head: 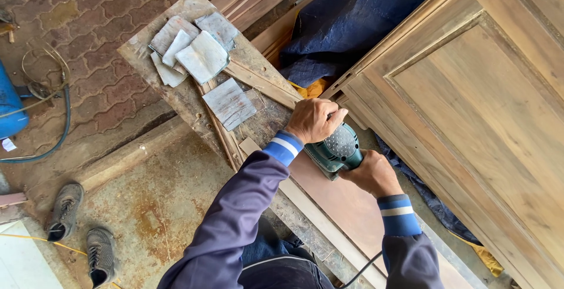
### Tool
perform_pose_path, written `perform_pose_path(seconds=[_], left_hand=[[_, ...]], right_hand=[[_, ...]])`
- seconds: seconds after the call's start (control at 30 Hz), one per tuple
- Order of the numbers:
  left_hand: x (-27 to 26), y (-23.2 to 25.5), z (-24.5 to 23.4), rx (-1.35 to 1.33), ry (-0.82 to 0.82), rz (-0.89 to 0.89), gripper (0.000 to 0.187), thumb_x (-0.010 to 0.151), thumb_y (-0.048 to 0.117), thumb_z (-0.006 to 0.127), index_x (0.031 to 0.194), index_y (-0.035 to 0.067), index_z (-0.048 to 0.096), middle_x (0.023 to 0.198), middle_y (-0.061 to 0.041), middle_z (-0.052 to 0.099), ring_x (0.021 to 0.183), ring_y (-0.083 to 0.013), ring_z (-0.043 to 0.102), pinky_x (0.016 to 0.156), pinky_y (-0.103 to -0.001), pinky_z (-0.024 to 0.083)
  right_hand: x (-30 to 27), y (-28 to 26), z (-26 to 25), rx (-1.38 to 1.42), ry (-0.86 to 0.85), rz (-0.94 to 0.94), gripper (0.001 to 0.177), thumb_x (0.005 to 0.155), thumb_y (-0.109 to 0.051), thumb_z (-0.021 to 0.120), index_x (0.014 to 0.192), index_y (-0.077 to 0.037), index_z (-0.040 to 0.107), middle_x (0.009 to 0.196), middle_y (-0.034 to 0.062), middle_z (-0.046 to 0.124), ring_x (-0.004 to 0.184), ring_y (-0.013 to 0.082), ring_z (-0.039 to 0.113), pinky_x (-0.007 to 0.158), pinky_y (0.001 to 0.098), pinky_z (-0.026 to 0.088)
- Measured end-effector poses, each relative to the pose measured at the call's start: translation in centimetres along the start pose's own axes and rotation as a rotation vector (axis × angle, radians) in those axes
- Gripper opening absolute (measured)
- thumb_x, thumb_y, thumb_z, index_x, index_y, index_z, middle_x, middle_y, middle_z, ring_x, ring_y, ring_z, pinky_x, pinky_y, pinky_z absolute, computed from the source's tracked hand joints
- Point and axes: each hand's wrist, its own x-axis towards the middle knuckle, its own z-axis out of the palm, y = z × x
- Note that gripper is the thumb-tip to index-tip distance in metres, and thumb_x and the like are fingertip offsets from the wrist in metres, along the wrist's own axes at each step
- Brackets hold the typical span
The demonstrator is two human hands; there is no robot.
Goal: Sanding a piece of wood using manual sandpaper and an orbital sander.
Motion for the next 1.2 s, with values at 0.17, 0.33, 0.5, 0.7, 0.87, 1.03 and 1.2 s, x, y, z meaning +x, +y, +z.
perform_pose_path(seconds=[0.17,0.33,0.5,0.7,0.87,1.03,1.2], left_hand=[[-1.9,0.1,-1.3,0.018,0.007,-0.004,0.043,0.098,0.034,0.062,0.065,0.007,0.059,0.065,-0.015,0.065,0.061,-0.0339,0.066,0.06,-0.046,0.052],[-4.1,0.9,-2.8,0.021,-0.005,0.005,0.042,0.099,0.031,0.061,0.066,0.006,0.059,0.064,-0.015,0.063,0.059,-0.0326,0.064,0.06,-0.046,0.051],[-6.7,1.2,-3.8,0.008,0.008,0.019,0.04,0.101,0.029,0.06,0.068,0.006,0.06,0.066,-0.016,0.063,0.059,-0.0319,0.064,0.058,-0.045,0.05],[-9.5,1.1,-3.2,0.06,-0.014,-0.003,0.042,0.101,0.031,0.059,0.066,0.007,0.058,0.062,-0.013,0.059,0.056,-0.0285,0.06,0.056,-0.044,0.047],[-10.9,1.7,-0.4,0.273,-0.158,0.059,0.051,0.107,0.041,0.047,0.064,0.017,0.058,0.054,-0.002,0.052,0.051,-0.0192,0.047,0.053,-0.039,0.042],[-11.6,6.3,2.7,0.174,-0.244,0.037,0.059,0.107,0.053,0.044,0.06,0.018,0.056,0.051,-0.001,0.048,0.047,-0.0166,0.045,0.055,-0.04,0.043],[-12.9,10.5,7.3,0.084,-0.155,0.08,0.062,0.105,0.06,0.044,0.06,0.019,0.056,0.051,0.001,0.048,0.047,-0.0148,0.046,0.056,-0.04,0.044]], right_hand=[[-1.3,-0.9,1.1,-0.031,0.001,-0.067,0.045,0.064,-0.038,0.086,0.094,-0.005,0.078,0.076,0.0173,0.076,0.071,0.0297,0.076,0.074,0.0422,0.059],[-2.9,-1.3,2.4,-0.026,0.006,-0.09,0.045,0.065,-0.037,0.085,0.098,-0.008,0.078,0.079,0.0154,0.077,0.072,0.0291,0.076,0.075,0.0423,0.06],[-4.6,-2.2,3.8,-0.077,-0.031,-0.065,0.046,0.069,-0.04,0.084,0.105,-0.011,0.077,0.084,0.015,0.078,0.074,0.028,0.077,0.076,0.0425,0.061],[-7.2,-1.9,4.8,-0.071,-0.007,-0.132,0.047,0.072,-0.04,0.084,0.111,-0.015,0.077,0.088,0.0136,0.078,0.077,0.028,0.077,0.079,0.0425,0.062],[-8.6,0.5,5.4,-0.047,-0.036,-0.145,0.043,0.073,-0.038,0.084,0.108,-0.014,0.077,0.087,0.0116,0.079,0.075,0.0258,0.077,0.078,0.0401,0.062],[-10.2,6.1,6.2,-0.044,-0.088,-0.086,0.043,0.073,-0.037,0.083,0.109,-0.015,0.075,0.086,0.0082,0.08,0.071,0.0227,0.078,0.075,0.037,0.064],[-12.9,11.8,6.0,0.007,-0.091,-0.04,0.041,0.071,-0.035,0.085,0.105,-0.014,0.077,0.082,0.0072,0.082,0.068,0.0213,0.078,0.075,0.035,0.064]])
